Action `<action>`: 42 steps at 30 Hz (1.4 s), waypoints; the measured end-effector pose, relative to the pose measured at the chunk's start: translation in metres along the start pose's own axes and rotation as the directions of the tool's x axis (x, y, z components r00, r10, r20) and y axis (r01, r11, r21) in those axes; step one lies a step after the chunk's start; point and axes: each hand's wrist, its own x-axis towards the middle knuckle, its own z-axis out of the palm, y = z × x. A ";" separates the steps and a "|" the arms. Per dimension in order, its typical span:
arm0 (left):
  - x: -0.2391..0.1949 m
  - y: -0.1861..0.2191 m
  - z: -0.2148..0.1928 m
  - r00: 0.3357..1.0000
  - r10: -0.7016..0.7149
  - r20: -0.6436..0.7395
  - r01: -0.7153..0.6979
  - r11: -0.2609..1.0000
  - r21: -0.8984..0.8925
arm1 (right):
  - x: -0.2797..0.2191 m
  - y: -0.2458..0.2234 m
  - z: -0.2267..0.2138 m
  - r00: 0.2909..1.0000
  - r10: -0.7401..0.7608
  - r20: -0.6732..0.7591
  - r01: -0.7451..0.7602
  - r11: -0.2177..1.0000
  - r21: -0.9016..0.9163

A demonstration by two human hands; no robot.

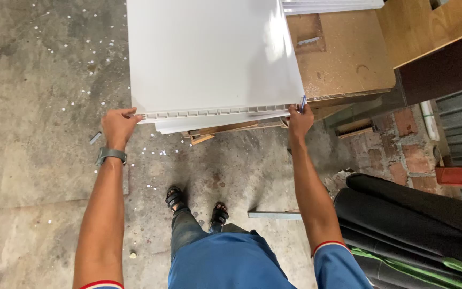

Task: The person aligns a slotted white rail along the edge of a white PVC panel on a workbench, using an L-square ruler to position it. They take screws from a hardware tray and drive them into the rail with a cordless drill, repeating along the panel edge.

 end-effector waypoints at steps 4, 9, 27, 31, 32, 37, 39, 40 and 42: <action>0.022 -0.018 0.012 0.930 0.307 -0.200 -0.254 0.934 0.253 | 0.000 -0.007 -0.003 0.999 0.022 0.029 -0.023 1.000 0.016; 0.017 0.005 0.007 0.963 -0.267 0.022 0.267 0.964 -0.007 | -0.002 -0.016 -0.006 0.998 0.028 0.049 -0.027 0.999 -0.037; 0.002 0.013 0.003 0.935 -0.353 -0.046 0.324 0.897 -0.302 | 0.006 -0.006 -0.011 0.995 0.002 0.095 0.001 0.999 -0.038; 0.017 -0.019 0.023 0.935 -0.353 -0.042 0.331 0.908 -0.255 | -0.002 -0.037 -0.012 0.995 0.041 0.088 -0.031 0.994 -0.108; 0.017 -0.020 0.024 0.950 -0.301 -0.080 0.283 0.941 -0.183 | -0.006 -0.054 -0.009 1.000 -0.030 0.008 0.031 0.979 -0.203; 0.012 -0.028 0.025 0.980 -0.164 -0.116 0.155 0.984 -0.083 | 0.005 -0.042 0.044 0.945 -0.326 -0.016 0.295 0.874 -0.386; 0.012 -0.030 0.024 0.987 -0.116 -0.110 0.108 0.992 -0.070 | 0.038 0.024 0.085 0.461 -0.735 0.498 0.822 0.141 -0.552; 0.013 -0.030 0.024 0.987 -0.110 -0.114 0.102 0.992 -0.075 | 0.020 -0.001 0.112 0.456 -0.740 0.494 0.822 0.137 -0.553; 0.016 -0.034 0.023 0.994 -0.102 -0.038 0.096 0.985 -0.145 | -0.021 -0.048 0.167 0.811 -0.245 0.532 0.553 0.617 -0.559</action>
